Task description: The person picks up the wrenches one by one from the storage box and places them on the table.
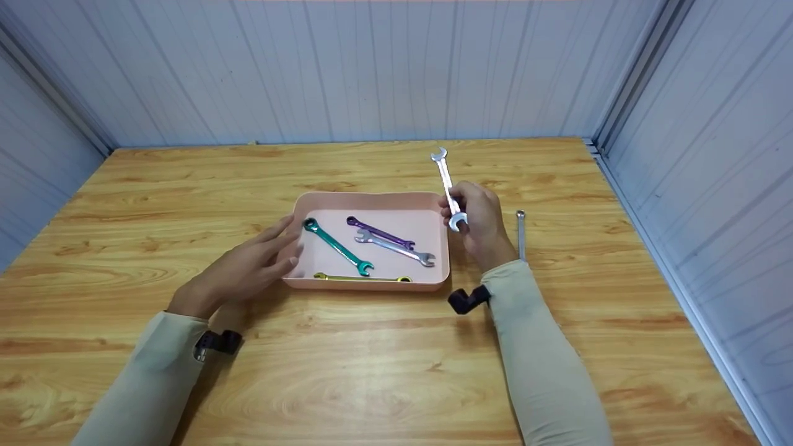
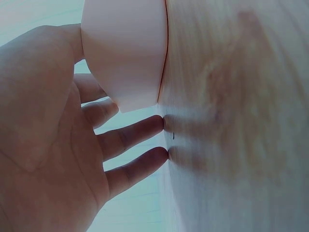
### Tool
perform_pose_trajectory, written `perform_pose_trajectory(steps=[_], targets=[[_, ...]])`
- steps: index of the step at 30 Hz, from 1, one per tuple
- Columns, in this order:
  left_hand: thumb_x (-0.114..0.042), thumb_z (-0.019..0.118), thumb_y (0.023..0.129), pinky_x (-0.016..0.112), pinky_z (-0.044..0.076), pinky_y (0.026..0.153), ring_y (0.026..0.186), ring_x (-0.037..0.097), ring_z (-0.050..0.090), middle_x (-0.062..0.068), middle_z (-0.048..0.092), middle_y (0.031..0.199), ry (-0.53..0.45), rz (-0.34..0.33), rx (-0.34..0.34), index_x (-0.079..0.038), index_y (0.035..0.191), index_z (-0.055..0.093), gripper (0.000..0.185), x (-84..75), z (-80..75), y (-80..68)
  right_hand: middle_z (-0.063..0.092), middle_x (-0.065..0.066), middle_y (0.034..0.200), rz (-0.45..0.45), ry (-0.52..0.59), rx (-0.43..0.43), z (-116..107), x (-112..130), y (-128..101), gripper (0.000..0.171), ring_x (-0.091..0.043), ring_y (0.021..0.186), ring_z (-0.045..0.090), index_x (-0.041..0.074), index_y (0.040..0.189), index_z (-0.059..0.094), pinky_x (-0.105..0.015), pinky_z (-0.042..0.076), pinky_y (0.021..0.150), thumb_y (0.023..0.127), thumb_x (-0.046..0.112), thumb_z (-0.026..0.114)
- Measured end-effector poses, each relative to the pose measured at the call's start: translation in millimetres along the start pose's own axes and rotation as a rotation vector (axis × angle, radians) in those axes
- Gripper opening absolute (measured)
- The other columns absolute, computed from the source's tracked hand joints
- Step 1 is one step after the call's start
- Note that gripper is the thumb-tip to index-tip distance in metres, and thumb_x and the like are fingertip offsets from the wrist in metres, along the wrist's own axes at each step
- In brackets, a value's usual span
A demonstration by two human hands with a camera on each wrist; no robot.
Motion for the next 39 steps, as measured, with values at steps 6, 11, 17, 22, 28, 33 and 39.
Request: perform_pose_trajectory(steps=[6, 11, 17, 22, 28, 33, 39], targets=[[-0.040, 0.046, 0.106, 0.048, 0.030, 0.115, 0.146, 0.029, 0.032, -0.001, 0.012, 0.168, 0.000, -0.017, -0.003, -0.013, 0.158, 0.031, 0.061, 0.5, 0.4, -0.3, 0.061, -0.008, 0.074, -0.006, -0.016, 0.018, -2.5, 6.0, 0.1, 0.011, -0.015, 0.061, 0.055, -0.003, 0.093, 0.054, -0.023, 0.049, 0.053, 0.096, 0.007, 0.050], [-0.042, 0.045, 0.106, 0.047, 0.030, 0.115, 0.147, 0.027, 0.030, -0.002, 0.012, 0.168, -0.007, -0.023, -0.013, -0.014, 0.158, 0.033, 0.060, 0.3, 1.5, 1.4, 0.061, -0.009, 0.074, -0.006, -0.002, 0.027, -7.3, 11.2, -0.5, 0.011, -0.014, 0.061, 0.055, -0.004, 0.095, 0.054, -0.023, 0.049, 0.052, 0.097, 0.007, 0.050], [-0.042, 0.045, 0.106, 0.046, 0.030, 0.115, 0.146, 0.027, 0.031, -0.001, 0.013, 0.168, -0.008, -0.023, -0.014, -0.015, 0.159, 0.030, 0.061, -1.3, 4.1, 3.7, 0.063, -0.010, 0.076, -0.020, -0.028, -0.027, -25.7, 16.6, -6.4, 0.013, -0.015, 0.062, 0.057, -0.006, 0.098, 0.056, -0.024, 0.051, 0.053, 0.096, 0.007, 0.054], [-0.042, 0.045, 0.105, 0.048, 0.030, 0.116, 0.146, 0.028, 0.031, -0.002, 0.013, 0.168, -0.006, -0.024, -0.009, -0.015, 0.159, 0.031, 0.062, -1.7, 3.5, 4.8, 0.063, -0.010, 0.079, -0.032, -0.040, -0.054, -41.0, 20.8, -11.3, 0.017, -0.015, 0.065, 0.057, -0.006, 0.107, 0.052, -0.023, 0.051, 0.055, 0.098, 0.008, 0.054], [-0.040, 0.045, 0.106, 0.049, 0.032, 0.114, 0.145, 0.030, 0.034, 0.001, 0.014, 0.168, -0.006, 0.000, -0.011, -0.013, 0.157, 0.033, 0.060, -1.4, 0.6, 4.6, 0.063, -0.010, 0.079, -0.037, -0.043, -0.060, -52.7, 23.6, -17.5, 0.014, -0.016, 0.065, 0.058, -0.006, 0.103, 0.055, -0.024, 0.052, 0.056, 0.098, 0.007, 0.053], [-0.039, 0.045, 0.106, 0.049, 0.032, 0.115, 0.146, 0.030, 0.033, 0.001, 0.014, 0.168, -0.005, 0.004, -0.012, -0.012, 0.157, 0.033, 0.060, -0.3, 0.6, 5.2, 0.063, -0.010, 0.081, -0.047, -0.062, -0.066, -57.2, 26.5, -19.8, 0.017, -0.016, 0.066, 0.058, -0.007, 0.106, 0.054, -0.025, 0.052, 0.057, 0.098, 0.009, 0.056], [-0.041, 0.043, 0.106, 0.047, 0.030, 0.116, 0.147, 0.028, 0.029, 0.000, 0.012, 0.168, -0.013, -0.011, -0.007, -0.013, 0.158, 0.031, 0.060, 0.2, 5.1, 5.1, 0.064, -0.010, 0.079, -0.065, -0.135, -0.088, -66.3, 32.2, -20.3, 0.019, -0.015, 0.065, 0.059, -0.007, 0.108, 0.055, -0.025, 0.053, 0.056, 0.098, 0.009, 0.057]])
Point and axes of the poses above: each hand's wrist, its own y-axis towards the middle knuckle, its own z-axis out of the palm, x = y × z, the point moved 3 cm from there along y, towards the middle knuckle
